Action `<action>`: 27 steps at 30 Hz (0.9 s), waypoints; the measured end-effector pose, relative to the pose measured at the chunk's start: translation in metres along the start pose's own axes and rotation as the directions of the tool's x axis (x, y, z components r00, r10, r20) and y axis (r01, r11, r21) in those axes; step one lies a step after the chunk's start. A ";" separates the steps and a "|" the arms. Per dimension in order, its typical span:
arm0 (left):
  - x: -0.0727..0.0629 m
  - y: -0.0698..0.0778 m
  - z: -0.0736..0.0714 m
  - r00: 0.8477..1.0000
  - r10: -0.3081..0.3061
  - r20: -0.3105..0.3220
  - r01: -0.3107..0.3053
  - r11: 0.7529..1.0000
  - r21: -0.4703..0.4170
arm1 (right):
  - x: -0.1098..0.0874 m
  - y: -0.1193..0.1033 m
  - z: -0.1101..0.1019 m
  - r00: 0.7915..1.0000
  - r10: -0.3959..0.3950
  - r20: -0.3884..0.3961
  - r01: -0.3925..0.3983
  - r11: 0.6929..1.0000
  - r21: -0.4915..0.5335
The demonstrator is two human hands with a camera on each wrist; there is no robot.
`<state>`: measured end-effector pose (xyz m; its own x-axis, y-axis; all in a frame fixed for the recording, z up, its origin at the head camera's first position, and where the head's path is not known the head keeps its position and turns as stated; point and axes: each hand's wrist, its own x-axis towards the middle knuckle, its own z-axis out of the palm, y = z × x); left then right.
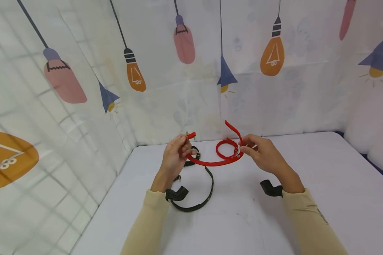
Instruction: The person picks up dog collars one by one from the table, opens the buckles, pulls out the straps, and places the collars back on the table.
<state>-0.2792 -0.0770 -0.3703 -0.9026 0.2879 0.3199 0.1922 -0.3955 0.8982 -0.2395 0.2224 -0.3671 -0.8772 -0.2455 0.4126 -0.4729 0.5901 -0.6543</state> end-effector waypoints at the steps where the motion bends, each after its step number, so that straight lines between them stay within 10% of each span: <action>1: 0.000 0.001 -0.001 1.000 -0.003 0.007 0.003 1.000 0.021 | 0.000 0.000 -0.001 1.000 0.007 0.009 -0.008 1.000 0.017; 19: 0.005 -0.018 0.000 0.997 -0.077 0.026 0.069 0.968 0.240 | 0.001 0.008 -0.006 0.995 0.101 0.024 -0.101 0.995 0.004; 27: 0.006 -0.025 -0.001 0.999 -0.049 0.006 0.042 0.908 0.416 | -0.001 0.014 -0.015 0.990 0.138 0.026 -0.137 0.990 -0.016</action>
<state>-0.2897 -0.0665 -0.3911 -0.9085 0.3124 0.2774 0.2970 0.0158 0.9548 -0.2438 0.2423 -0.3673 -0.9359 -0.1821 0.3015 -0.3464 0.6304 -0.6947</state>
